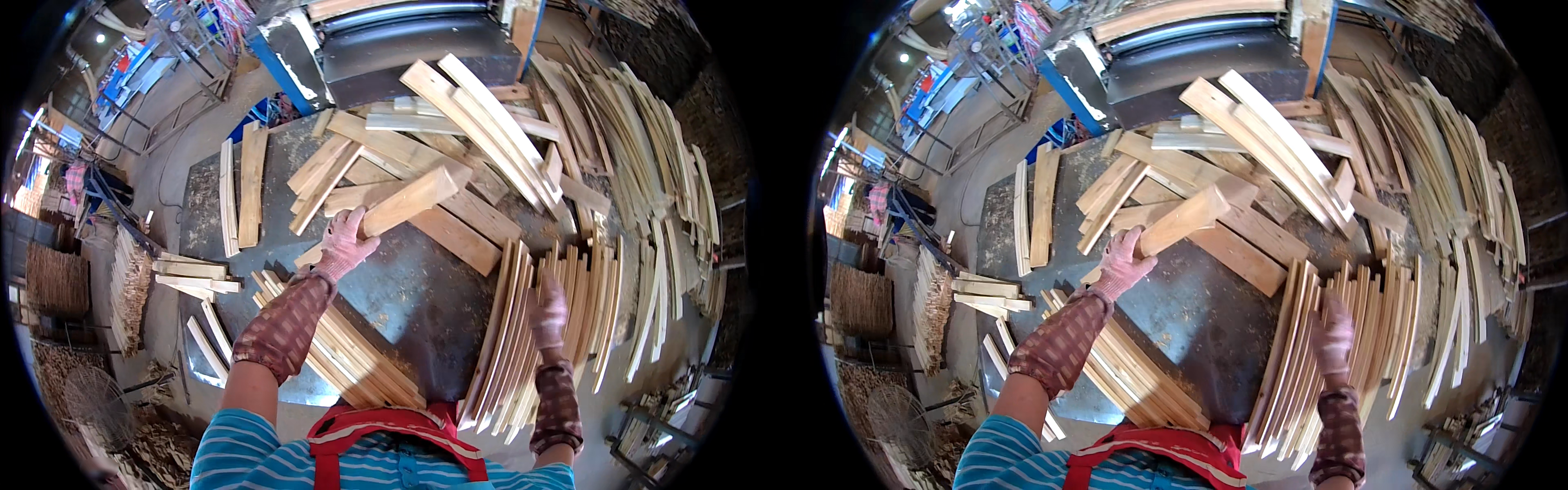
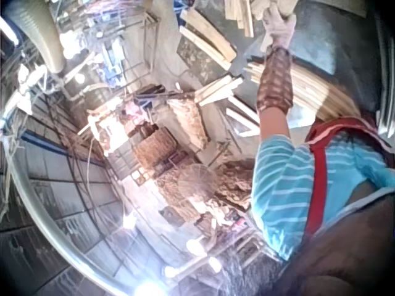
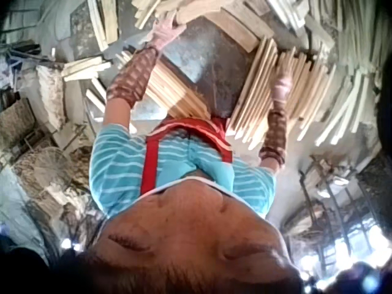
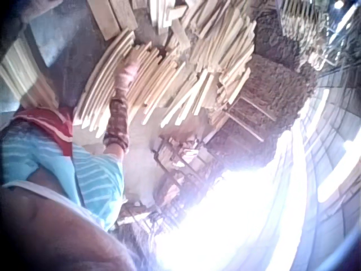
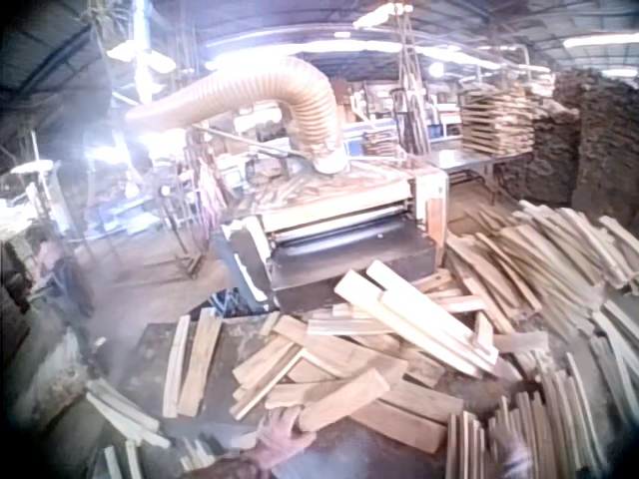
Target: The person sorts through a large pile of wooden planks on a metal table in a workshop. They pick up individual planks, inspect them, and stack them into neat piles on the table or on nearby racks. The person wears gloves and an apron while handling the wood.
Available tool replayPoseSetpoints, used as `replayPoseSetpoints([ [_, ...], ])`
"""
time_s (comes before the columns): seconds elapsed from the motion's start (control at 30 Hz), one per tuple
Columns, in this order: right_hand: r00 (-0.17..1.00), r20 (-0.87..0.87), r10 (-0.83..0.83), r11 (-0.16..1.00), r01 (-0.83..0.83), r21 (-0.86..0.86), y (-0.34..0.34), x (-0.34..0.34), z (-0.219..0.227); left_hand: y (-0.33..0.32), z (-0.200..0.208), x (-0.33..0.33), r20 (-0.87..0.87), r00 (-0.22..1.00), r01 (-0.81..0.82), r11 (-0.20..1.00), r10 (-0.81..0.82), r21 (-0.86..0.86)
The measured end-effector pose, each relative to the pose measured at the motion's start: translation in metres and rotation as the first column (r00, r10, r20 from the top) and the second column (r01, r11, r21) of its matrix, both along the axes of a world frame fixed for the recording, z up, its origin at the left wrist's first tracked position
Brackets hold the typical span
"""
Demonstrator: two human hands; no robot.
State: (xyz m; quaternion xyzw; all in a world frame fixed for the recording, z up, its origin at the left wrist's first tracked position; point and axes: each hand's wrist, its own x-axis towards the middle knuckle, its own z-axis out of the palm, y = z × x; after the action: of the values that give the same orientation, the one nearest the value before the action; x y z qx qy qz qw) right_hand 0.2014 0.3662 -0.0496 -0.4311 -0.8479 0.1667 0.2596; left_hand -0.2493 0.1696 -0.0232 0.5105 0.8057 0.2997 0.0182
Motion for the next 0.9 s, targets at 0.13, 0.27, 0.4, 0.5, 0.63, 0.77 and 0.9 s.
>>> replayPoseSetpoints([
  [0.13,0.898,0.253,0.359,0.919,-0.294,-0.261,-0.004,-0.179,0.015,0.021,0.0,-0.034,0.121,0.993,-0.044,0.936,0.001,0.348],
  [0.27,0.749,0.448,0.487,0.872,-0.391,-0.293,0.016,-0.317,-0.015,0.056,0.027,-0.068,0.392,0.916,-0.242,0.889,0.078,0.388],
  [0.4,0.613,0.644,0.457,0.868,-0.467,-0.171,0.028,-0.377,-0.019,0.056,0.025,-0.121,0.57,0.758,-0.55,0.782,0.318,0.294],
  [0.5,0.54,0.669,0.512,0.84,-0.478,-0.257,0.035,-0.388,-0.015,0.03,-0.011,-0.178,0.565,0.642,-0.616,0.787,0.518,-0.023],
  [0.63,0.509,0.653,0.561,0.811,-0.177,-0.558,0.031,-0.355,0.01,-0.002,-0.046,-0.15,0.207,0.748,-0.477,0.729,0.63,-0.491],
  [0.77,0.643,0.714,0.276,0.952,-0.286,-0.11,0.0,-0.273,-0.029,-0.016,-0.08,-0.105,-0.094,0.804,-0.556,0.684,0.588,-0.472],
  [0.9,0.699,0.662,0.268,0.951,-0.3,-0.068,-0.006,-0.263,-0.024,-0.035,-0.089,-0.139,-0.058,0.748,-0.555,0.575,0.661,-0.601],
])
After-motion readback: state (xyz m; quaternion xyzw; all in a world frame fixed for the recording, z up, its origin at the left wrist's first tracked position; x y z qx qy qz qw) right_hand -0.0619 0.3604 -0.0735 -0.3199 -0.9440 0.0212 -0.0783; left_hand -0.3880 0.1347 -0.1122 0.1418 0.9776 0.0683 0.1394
